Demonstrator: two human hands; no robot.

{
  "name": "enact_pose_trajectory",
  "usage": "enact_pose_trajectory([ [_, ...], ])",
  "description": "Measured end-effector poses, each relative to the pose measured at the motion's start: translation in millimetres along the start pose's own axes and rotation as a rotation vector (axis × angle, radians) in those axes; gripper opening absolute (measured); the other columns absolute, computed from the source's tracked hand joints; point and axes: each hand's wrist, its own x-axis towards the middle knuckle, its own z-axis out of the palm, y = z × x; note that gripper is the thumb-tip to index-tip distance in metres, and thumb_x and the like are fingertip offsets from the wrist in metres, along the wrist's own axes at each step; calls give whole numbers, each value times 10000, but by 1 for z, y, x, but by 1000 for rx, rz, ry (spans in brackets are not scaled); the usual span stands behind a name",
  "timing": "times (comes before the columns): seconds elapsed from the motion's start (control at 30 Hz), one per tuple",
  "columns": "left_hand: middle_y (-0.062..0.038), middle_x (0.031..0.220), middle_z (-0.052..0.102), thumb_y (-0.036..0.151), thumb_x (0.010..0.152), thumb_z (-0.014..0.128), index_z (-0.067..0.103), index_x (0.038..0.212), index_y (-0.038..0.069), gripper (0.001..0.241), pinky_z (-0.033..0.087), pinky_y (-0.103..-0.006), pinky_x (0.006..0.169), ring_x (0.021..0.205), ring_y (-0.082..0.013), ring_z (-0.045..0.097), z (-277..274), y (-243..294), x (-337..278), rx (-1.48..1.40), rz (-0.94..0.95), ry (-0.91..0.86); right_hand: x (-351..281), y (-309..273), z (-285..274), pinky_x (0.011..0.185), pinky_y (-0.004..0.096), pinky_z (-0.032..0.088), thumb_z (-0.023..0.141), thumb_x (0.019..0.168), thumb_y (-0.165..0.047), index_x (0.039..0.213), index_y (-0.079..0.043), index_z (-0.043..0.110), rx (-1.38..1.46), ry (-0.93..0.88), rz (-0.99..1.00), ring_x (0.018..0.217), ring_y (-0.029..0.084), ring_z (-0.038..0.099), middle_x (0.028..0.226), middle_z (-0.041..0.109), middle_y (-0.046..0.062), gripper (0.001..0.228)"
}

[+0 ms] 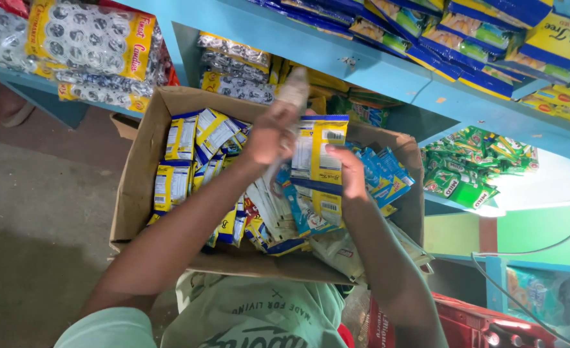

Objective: Wiping milk powder sachets with a cloth and organizing them into a box in a grocery store.

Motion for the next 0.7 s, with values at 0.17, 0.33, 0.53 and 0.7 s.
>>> enact_pose_trajectory([
  [0.17,-85,468,562,576,868,715,664,903,-24,603,419,-176,303,369,-138,619,141,-10,-81,592,370,584,16,-46,10,910,351,449,657,913,-197,1213,39,658,280,111,331,967,219,624,1163,698,171,382],
  [0.33,-203,768,686,301,817,904,507,1452,56,788,496,-291,368,551,-241,685,103,-34,-58,896,510,157,2,-59,60,1002,421,497,783,925,-266,1195,-105,715,-417,21,-164,1055,216,678,1099,700,97,322],
  [0.53,-151,612,645,-36,793,865,638,969,-8,289,435,-244,288,431,-204,652,133,-30,-61,741,784,215,2,-78,97,918,378,535,776,905,-313,1155,-89,651,-345,-49,-76,983,197,703,1046,704,77,358],
  [0.7,-201,515,624,11,866,820,549,904,14,274,480,-280,257,372,-247,648,140,-18,-71,689,883,262,-11,-69,99,716,333,586,811,833,-224,1023,-81,709,-415,-100,210,756,159,718,851,716,45,258],
])
